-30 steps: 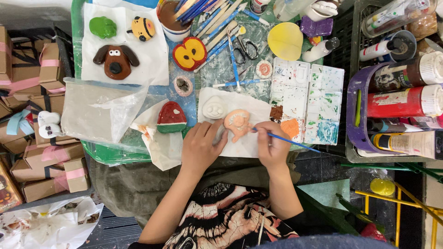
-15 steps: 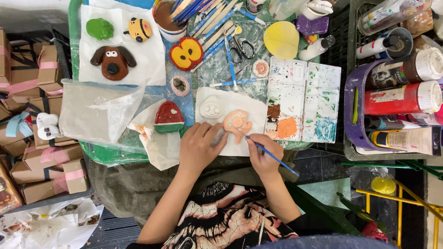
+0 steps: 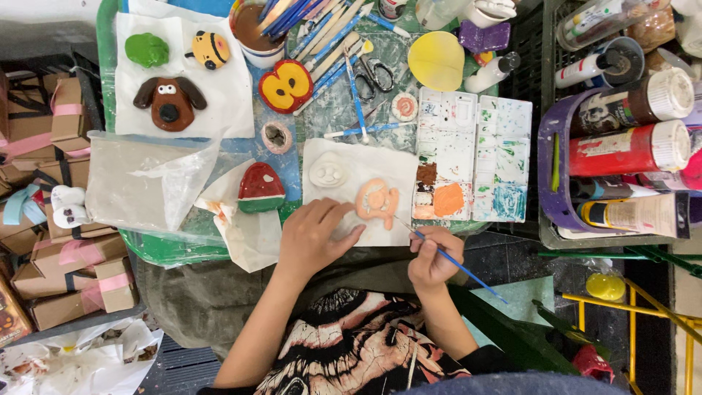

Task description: The person is painting a small clay figure using a paintbrush and paint from a palette. They apply orange paint to the figure's facial features and move between different paint colors and a water cup.

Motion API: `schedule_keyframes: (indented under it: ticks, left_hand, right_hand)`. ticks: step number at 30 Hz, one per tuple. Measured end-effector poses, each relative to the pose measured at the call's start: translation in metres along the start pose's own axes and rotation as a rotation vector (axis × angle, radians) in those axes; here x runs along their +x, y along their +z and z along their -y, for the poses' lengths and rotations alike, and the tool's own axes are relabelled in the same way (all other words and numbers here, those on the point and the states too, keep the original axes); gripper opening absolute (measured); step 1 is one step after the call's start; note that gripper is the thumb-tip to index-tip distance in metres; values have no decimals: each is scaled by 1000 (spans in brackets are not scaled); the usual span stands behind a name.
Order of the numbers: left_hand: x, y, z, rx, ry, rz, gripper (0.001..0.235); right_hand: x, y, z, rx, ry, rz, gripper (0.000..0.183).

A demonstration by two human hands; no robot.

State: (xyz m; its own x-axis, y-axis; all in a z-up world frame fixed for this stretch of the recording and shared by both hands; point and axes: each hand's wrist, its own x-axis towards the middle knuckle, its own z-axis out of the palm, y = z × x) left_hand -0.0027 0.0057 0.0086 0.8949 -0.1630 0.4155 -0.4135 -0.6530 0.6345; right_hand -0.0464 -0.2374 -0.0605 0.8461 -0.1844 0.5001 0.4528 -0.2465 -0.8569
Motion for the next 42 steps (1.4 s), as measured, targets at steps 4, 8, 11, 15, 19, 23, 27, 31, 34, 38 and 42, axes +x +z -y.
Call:
schedule_keyframes:
  ticks: [4, 8, 11, 15, 19, 23, 27, 31, 34, 38, 42]
  left_hand:
    - [16, -13, -9, 99, 129, 126, 79]
    - [42, -9, -12, 152, 172, 343, 94]
    - [55, -3, -12, 156, 193, 435, 98]
    - [54, 5, -17, 240, 220, 437, 101]
    - [57, 7, -18, 220, 148, 464, 97]
    - [55, 0, -20, 206, 113, 430, 90]
    - [40, -9, -23, 229, 41, 361, 85]
    - [21, -13, -23, 117, -53, 250, 84]
    - [10, -17, -20, 48, -105, 250, 94]
    - [-2, -18, -12, 0, -27, 89, 90]
    - [-10, -10, -1, -32, -21, 48, 81]
  right_hand:
    - [1, -18, -4, 32, 2, -111, 27]
    - [3, -32, -1, 14, -10, -132, 24]
    - [1, -38, 3, 21, -30, -133, 22]
    - [-2, -47, 5, 20, -16, -112, 19]
    - [-3, -50, 3, 21, -10, -96, 19]
    - [-1, -50, 4, 38, -2, -78, 18]
    - [9, -42, 9, 86, 126, -43, 12]
    - [26, -20, 20, 90, 430, 41, 6]
    - [42, 5, 21, 72, 501, 133, 5]
    - [67, 30, 20, -23, 428, 251, 8]
    - [82, 47, 20, -102, 450, 288, 10]
